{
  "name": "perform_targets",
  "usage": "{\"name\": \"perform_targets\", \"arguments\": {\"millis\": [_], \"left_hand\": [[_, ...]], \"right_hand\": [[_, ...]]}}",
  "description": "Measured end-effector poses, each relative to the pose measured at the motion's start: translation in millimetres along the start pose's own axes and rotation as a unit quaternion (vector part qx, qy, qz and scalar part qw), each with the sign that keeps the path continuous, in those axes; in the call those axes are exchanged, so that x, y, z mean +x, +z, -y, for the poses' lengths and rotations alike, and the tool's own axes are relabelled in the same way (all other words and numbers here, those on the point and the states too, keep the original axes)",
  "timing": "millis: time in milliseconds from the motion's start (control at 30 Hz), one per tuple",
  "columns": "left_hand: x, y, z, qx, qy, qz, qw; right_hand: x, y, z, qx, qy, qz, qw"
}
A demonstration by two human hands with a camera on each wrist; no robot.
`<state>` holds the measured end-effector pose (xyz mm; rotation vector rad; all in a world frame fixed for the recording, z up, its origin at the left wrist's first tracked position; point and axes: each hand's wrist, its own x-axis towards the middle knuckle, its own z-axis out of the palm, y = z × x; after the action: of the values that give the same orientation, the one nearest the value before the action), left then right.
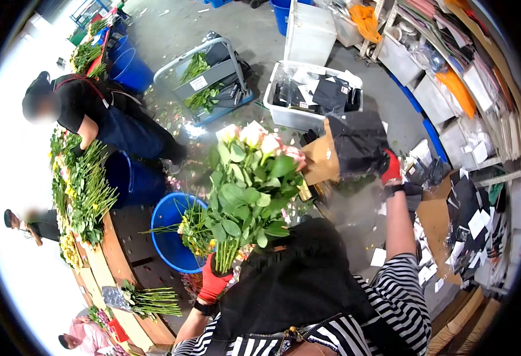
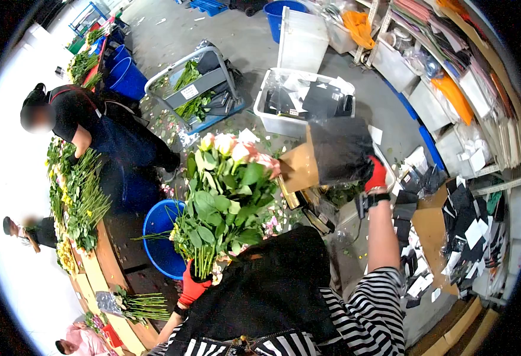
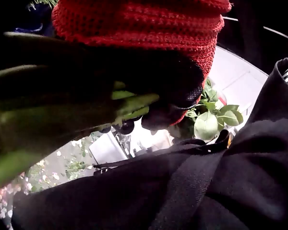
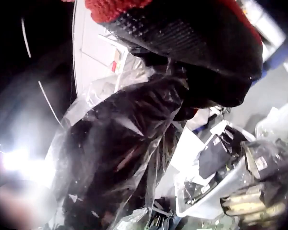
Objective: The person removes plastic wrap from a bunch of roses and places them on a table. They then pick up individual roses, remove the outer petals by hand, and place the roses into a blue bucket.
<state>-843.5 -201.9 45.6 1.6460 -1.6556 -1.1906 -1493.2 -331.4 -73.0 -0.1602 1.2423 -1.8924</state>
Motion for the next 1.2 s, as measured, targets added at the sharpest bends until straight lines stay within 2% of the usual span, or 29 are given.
{"name": "perform_targets", "arguments": {"millis": [67,100,133,200,233,267,300,333,367,433,500,533,567,600,633,667,700,733,767,800,833,933,1033,1067,1100,1133,1167,1200], "left_hand": [[2,2,-5,-0.035,0.001,-0.032,0.999],[2,3,-9,-0.054,0.002,-0.047,0.997],[1,0,-17,-0.083,-0.048,-0.042,0.995],[-1,0,-4,-0.092,-0.048,-0.07,0.992],[-4,1,-1,-0.093,-0.04,-0.093,0.99],[-5,-1,-8,-0.094,-0.078,-0.089,0.989],[-9,1,-8,-0.081,-0.08,-0.099,0.989],[-13,2,-5,-0.079,-0.083,-0.107,0.988],[-19,6,-3,-0.077,-0.089,-0.117,0.986],[-32,18,1,-0.089,-0.099,-0.156,0.979],[-41,25,-27,-0.072,-0.111,-0.175,0.976],[-50,29,-17,-0.083,-0.128,-0.162,0.975],[-56,33,-28,-0.08,-0.138,-0.178,0.971],[-67,40,-19,-0.119,-0.149,-0.186,0.964],[-83,46,-2,-0.159,-0.159,-0.196,0.954],[-100,52,8,-0.188,-0.195,-0.18,0.946],[-103,50,-18,-0.22,-0.156,-0.199,0.942],[-120,54,-24,-0.285,-0.192,-0.204,0.917],[-139,58,-30,-0.351,-0.221,-0.212,0.885],[-152,60,-37,-0.371,-0.222,-0.216,0.876],[-164,60,-43,-0.39,-0.219,-0.218,0.867],[-194,58,-49,-0.376,-0.241,-0.293,0.845],[-217,38,-50,-0.441,-0.219,-0.391,0.778],[-228,36,-32,-0.43,-0.213,-0.421,0.77],[-238,31,-12,-0.419,-0.205,-0.444,0.765],[-244,24,-16,-0.422,-0.199,-0.495,0.733],[-256,21,7,-0.456,-0.166,-0.516,0.706],[-265,13,20,-0.476,-0.153,-0.54,0.677]], "right_hand": [[-2,-7,-28,0.004,0.033,-0.018,0.999],[8,-16,-42,-0.146,-0.065,0.034,0.987],[12,-17,-52,-0.282,-0.175,0.055,0.942],[35,-4,-53,-0.212,-0.107,0.045,0.97],[42,20,-44,-0.189,-0.094,0.048,0.976],[51,48,-30,-0.288,-0.129,0.068,0.947],[58,78,-15,-0.38,-0.167,0.082,0.906],[101,89,-19,-0.155,-0.072,0.078,0.982],[141,98,-29,0.077,0.037,0.068,0.994],[134,155,-11,0.105,0.063,0.141,0.982],[166,151,-40,0.003,0.084,0.164,0.983],[190,146,-62,-0.036,0.107,0.178,0.978],[207,148,-87,-0.076,0.127,0.195,0.97],[194,149,-104,-0.126,0.106,0.233,0.958],[131,182,-94,-0.113,0.085,0.39,0.91],[125,170,-111,-0.217,0.207,0.191,0.935],[102,176,-123,-0.274,0.237,0.188,0.913],[77,185,-134,-0.328,0.268,0.189,0.886],[73,181,-157,-0.282,0.334,0.264,0.86],[71,177,-180,-0.239,0.397,0.336,0.82],[89,162,-227,-0.111,0.491,0.408,0.762],[69,147,-271,-0.199,0.46,0.367,0.783],[59,121,-301,-0.244,0.458,0.359,0.776],[33,132,-289,-0.282,0.481,0.372,0.742],[13,127,-278,-0.312,0.486,0.366,0.73],[-13,125,-264,-0.342,0.491,0.359,0.717],[-28,122,-261,-0.366,0.479,0.335,0.724],[-18,107,-263,-0.32,0.524,0.393,0.685]]}}
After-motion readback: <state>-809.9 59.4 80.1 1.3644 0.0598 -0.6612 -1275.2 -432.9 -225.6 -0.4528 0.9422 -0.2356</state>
